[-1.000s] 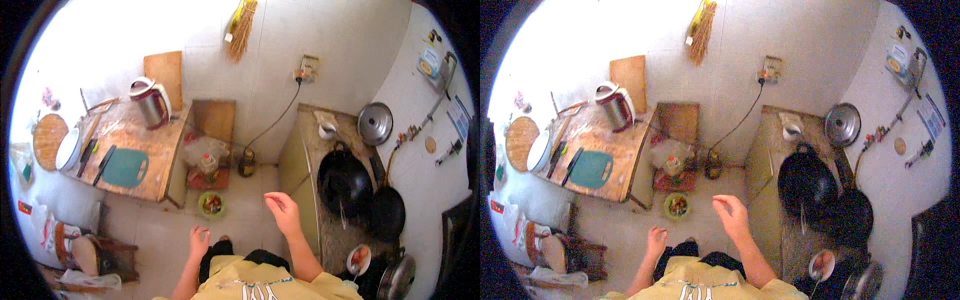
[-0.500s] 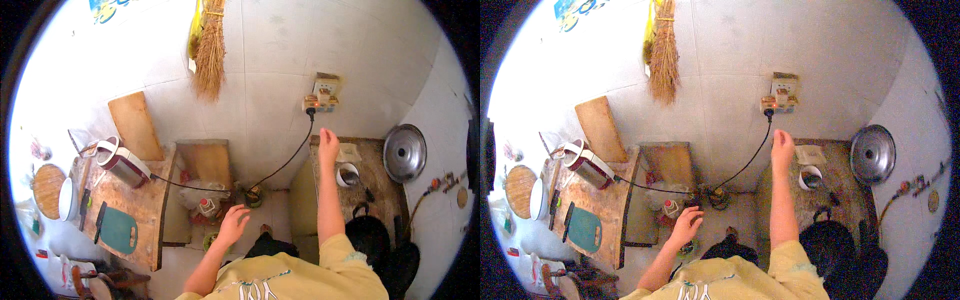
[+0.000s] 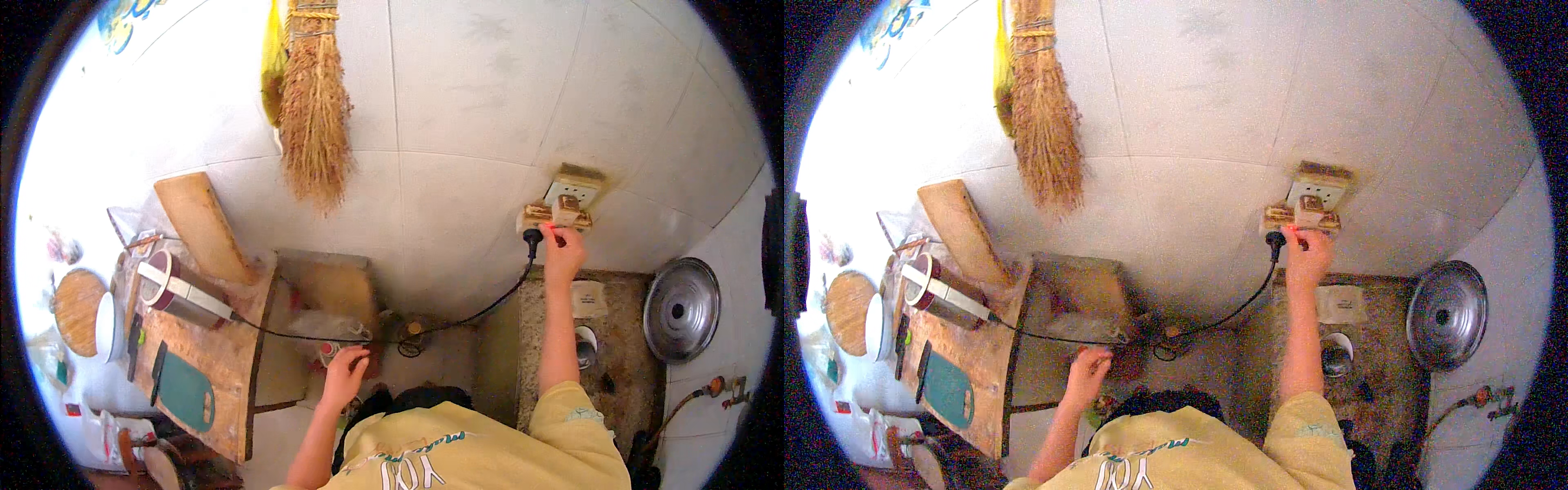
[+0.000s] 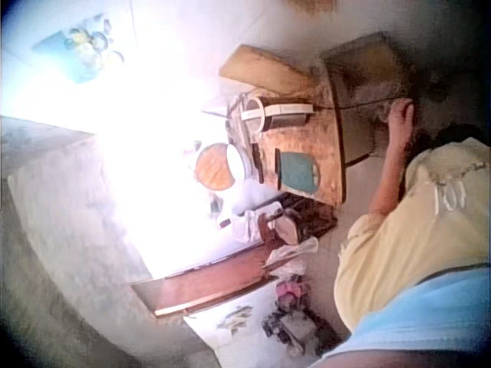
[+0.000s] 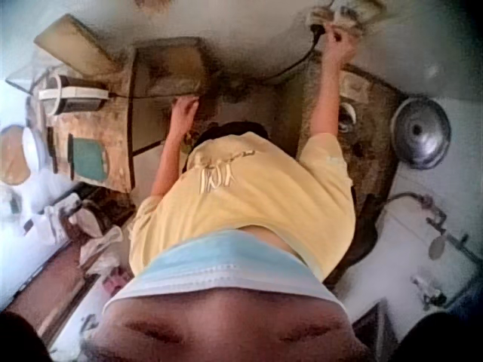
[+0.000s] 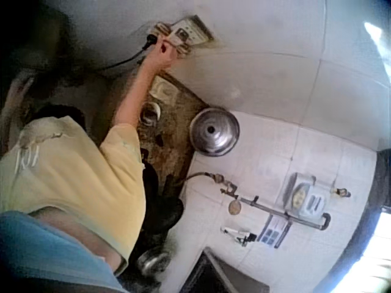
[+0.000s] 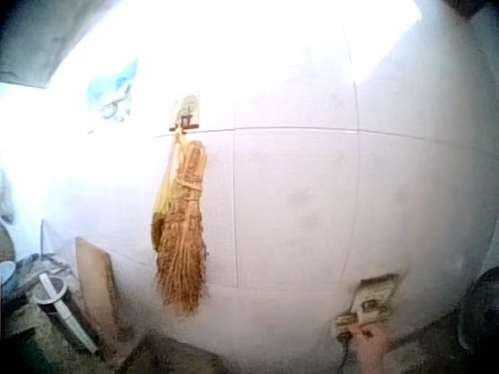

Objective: The person uses chopsticks to mix sliced cucumbers in a small bowl. They then unplug an electric kettle, move it, and retrieve a thermos and a cup. The person pours liquid from the thermos into the cup and then into the kettle before placing the kettle back on the counter.

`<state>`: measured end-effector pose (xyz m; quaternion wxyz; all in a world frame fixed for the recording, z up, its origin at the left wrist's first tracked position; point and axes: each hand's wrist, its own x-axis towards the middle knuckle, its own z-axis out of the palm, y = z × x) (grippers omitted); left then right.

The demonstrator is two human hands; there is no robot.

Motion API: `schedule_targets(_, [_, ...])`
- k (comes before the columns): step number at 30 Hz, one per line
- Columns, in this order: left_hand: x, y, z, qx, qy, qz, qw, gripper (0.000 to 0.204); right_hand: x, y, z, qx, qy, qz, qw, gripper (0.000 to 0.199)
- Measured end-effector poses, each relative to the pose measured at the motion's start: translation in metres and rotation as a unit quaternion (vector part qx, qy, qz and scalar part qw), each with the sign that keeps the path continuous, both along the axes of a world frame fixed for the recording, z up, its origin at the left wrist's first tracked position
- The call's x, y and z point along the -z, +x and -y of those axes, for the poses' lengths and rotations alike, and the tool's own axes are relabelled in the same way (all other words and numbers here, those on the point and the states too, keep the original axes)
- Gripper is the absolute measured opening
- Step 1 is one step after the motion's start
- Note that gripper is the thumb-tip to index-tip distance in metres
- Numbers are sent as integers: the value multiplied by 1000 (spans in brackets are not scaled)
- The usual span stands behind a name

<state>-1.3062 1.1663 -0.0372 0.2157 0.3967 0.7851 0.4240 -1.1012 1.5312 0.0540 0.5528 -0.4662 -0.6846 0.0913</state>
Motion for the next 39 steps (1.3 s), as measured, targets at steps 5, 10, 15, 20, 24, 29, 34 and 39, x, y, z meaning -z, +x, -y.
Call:
schedule_targets(5, [-35,-9,-74,87,68,-58,992,18,5,-6,1,19,11,-24,999,24])
schedule_targets(10, [-47,0,-104,169,90,-50,980,18,6,3,1,12,-54,-9,998,23])
schedule_targets(15, [-33,1,-103,229,80,-46,969,19,-20,5,17,26,-25,-117,993,39])
schedule_targets(20, [-29,1,-98,226,70,-39,971,19,-31,1,10,35,-55,-40,997,53])
schedule_targets(24, [-27,-2,-95,208,76,-10,975,18,-24,-4,1,58,-48,-43,996,49])
schedule_targets(29, [-26,-6,-88,180,48,-5,983,18,-33,-12,-1,77,-34,-72,994,42])
schedule_targets(34, [-24,-6,-94,194,66,-17,979,17,-43,-13,-5,88,-20,-79,993,39])
schedule_targets(39, [-32,0,-124,266,85,-37,959,17,-45,-21,-7,92,-43,-105,989,38])
